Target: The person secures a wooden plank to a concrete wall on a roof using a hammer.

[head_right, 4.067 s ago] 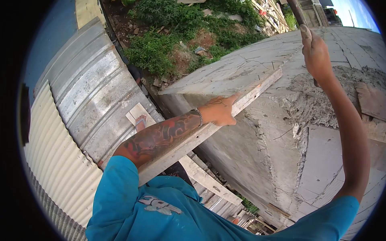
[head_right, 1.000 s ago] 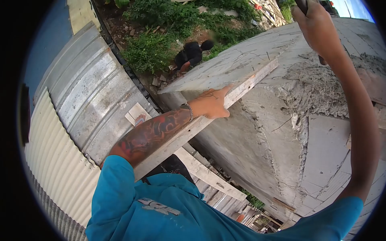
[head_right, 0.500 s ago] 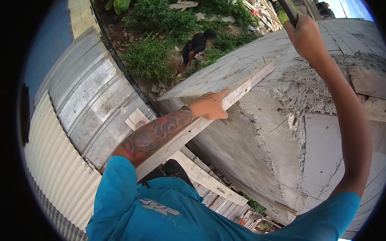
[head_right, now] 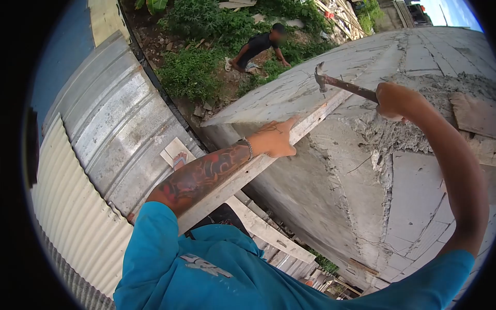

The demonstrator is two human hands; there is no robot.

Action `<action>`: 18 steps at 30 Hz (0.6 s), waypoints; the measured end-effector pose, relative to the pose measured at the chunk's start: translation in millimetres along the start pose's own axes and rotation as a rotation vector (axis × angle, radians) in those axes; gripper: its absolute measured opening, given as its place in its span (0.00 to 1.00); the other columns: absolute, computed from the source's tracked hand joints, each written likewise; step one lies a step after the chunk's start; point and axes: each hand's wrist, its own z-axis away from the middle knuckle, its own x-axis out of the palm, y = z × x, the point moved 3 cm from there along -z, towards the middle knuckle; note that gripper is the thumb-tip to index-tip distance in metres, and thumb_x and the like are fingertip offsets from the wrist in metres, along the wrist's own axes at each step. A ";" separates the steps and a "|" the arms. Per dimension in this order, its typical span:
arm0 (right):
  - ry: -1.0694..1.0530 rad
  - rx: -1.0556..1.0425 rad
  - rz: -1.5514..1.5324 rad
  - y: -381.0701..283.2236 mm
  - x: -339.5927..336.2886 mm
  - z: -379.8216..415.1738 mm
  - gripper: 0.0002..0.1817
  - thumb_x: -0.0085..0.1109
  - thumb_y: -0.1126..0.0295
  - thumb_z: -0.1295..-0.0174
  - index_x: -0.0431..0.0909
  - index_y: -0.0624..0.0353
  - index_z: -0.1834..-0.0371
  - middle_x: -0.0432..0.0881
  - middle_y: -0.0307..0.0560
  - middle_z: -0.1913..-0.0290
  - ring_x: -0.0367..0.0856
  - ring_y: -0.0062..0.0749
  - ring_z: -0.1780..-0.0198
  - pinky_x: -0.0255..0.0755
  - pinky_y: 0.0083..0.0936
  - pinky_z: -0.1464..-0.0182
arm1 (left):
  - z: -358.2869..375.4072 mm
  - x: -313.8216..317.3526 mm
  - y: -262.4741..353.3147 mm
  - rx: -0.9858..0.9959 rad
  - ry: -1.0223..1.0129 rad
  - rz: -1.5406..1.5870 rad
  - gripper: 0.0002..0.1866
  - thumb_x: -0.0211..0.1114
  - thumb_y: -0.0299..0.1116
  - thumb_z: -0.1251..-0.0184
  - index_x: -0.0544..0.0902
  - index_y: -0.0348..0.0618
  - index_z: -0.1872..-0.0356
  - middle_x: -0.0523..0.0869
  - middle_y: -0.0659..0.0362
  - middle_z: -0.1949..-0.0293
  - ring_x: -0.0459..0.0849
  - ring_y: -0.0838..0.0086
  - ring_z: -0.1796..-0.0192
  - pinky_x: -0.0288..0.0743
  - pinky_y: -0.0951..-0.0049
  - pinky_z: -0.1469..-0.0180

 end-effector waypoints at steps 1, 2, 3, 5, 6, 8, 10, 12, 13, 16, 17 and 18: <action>0.015 0.018 -0.128 -4.4 6.0 -4.0 0.15 0.60 0.68 0.43 0.76 0.73 0.63 0.80 0.59 0.73 0.82 0.49 0.73 0.77 0.41 0.67 | -1.0 -4.4 -2.4 0.016 0.023 -0.008 0.52 0.65 0.42 0.50 0.44 0.46 0.25 0.82 0.42 0.52 0.80 0.51 0.48 0.72 0.63 0.44; 0.111 -0.162 0.007 13.2 -0.8 -22.7 0.14 0.60 0.68 0.44 0.76 0.72 0.65 0.80 0.59 0.74 0.82 0.48 0.74 0.76 0.40 0.67 | -5.1 -10.1 -1.8 0.016 0.029 -0.018 0.52 0.65 0.42 0.50 0.45 0.46 0.25 0.82 0.42 0.51 0.80 0.51 0.47 0.72 0.63 0.44; 0.193 -0.357 0.154 9.5 -18.7 -23.8 0.14 0.60 0.68 0.44 0.76 0.72 0.66 0.80 0.58 0.74 0.81 0.48 0.75 0.75 0.40 0.66 | -3.3 -9.6 -1.2 0.001 0.031 -0.011 0.52 0.65 0.42 0.50 0.45 0.46 0.25 0.82 0.42 0.50 0.79 0.51 0.47 0.71 0.63 0.43; 0.288 -0.273 -0.107 11.5 -19.7 -19.3 0.14 0.60 0.67 0.44 0.76 0.71 0.68 0.79 0.57 0.76 0.78 0.48 0.77 0.73 0.40 0.68 | 0.2 -5.8 -1.8 -0.016 0.000 0.015 0.52 0.66 0.43 0.50 0.45 0.48 0.25 0.81 0.42 0.49 0.78 0.52 0.45 0.71 0.62 0.42; 0.338 -0.210 -0.242 8.9 -21.8 -3.8 0.14 0.60 0.66 0.43 0.75 0.71 0.70 0.78 0.56 0.77 0.77 0.48 0.79 0.72 0.40 0.68 | -0.4 -5.3 -1.9 -0.009 -0.017 0.043 0.52 0.66 0.43 0.50 0.45 0.48 0.24 0.81 0.41 0.49 0.78 0.52 0.44 0.70 0.62 0.42; 0.491 -0.219 -0.443 9.6 -18.5 18.1 0.14 0.60 0.66 0.42 0.74 0.69 0.71 0.74 0.51 0.81 0.73 0.41 0.82 0.68 0.38 0.72 | 3.1 -6.7 -1.4 0.015 0.024 0.055 0.52 0.66 0.43 0.50 0.45 0.50 0.25 0.79 0.41 0.47 0.77 0.52 0.42 0.69 0.62 0.40; 0.589 -0.201 -0.675 16.6 -12.8 40.8 0.14 0.60 0.65 0.40 0.73 0.68 0.71 0.71 0.45 0.84 0.68 0.33 0.84 0.64 0.34 0.76 | 6.1 -5.7 0.6 0.049 0.100 0.034 0.52 0.67 0.43 0.50 0.46 0.50 0.25 0.78 0.41 0.45 0.75 0.51 0.41 0.68 0.62 0.39; 0.587 -0.136 -0.936 30.9 5.2 74.0 0.14 0.60 0.64 0.38 0.73 0.66 0.70 0.67 0.38 0.85 0.64 0.22 0.84 0.59 0.28 0.80 | -3.6 -3.7 -1.2 0.060 0.105 0.046 0.51 0.67 0.42 0.49 0.46 0.50 0.25 0.76 0.40 0.43 0.74 0.50 0.39 0.67 0.61 0.37; 0.583 -0.117 -1.042 37.9 16.7 89.4 0.13 0.59 0.64 0.37 0.73 0.64 0.68 0.66 0.35 0.85 0.62 0.18 0.84 0.57 0.25 0.81 | -4.7 -1.0 0.0 0.053 0.089 0.070 0.51 0.67 0.42 0.48 0.46 0.50 0.25 0.75 0.40 0.42 0.73 0.50 0.38 0.66 0.61 0.37; 0.531 -0.069 -1.401 50.7 59.7 127.5 0.13 0.57 0.61 0.34 0.73 0.61 0.65 0.62 0.28 0.84 0.58 0.10 0.84 0.52 0.17 0.82 | -2.6 -3.5 3.8 0.053 0.042 0.044 0.50 0.66 0.40 0.48 0.47 0.50 0.25 0.76 0.39 0.43 0.74 0.49 0.40 0.67 0.61 0.38; 0.491 -0.049 -1.545 56.0 78.0 136.1 0.13 0.56 0.60 0.33 0.73 0.60 0.64 0.62 0.27 0.84 0.57 0.10 0.84 0.51 0.15 0.83 | -3.2 -5.5 6.3 0.046 0.038 0.047 0.50 0.66 0.39 0.48 0.47 0.51 0.25 0.76 0.39 0.44 0.75 0.49 0.41 0.68 0.61 0.38; 0.505 -0.029 -1.567 56.1 91.1 144.6 0.13 0.55 0.60 0.32 0.72 0.60 0.64 0.61 0.27 0.84 0.57 0.10 0.84 0.51 0.14 0.83 | -2.8 -8.6 7.5 0.038 0.035 0.047 0.50 0.66 0.39 0.49 0.47 0.52 0.25 0.76 0.39 0.44 0.75 0.48 0.41 0.68 0.61 0.39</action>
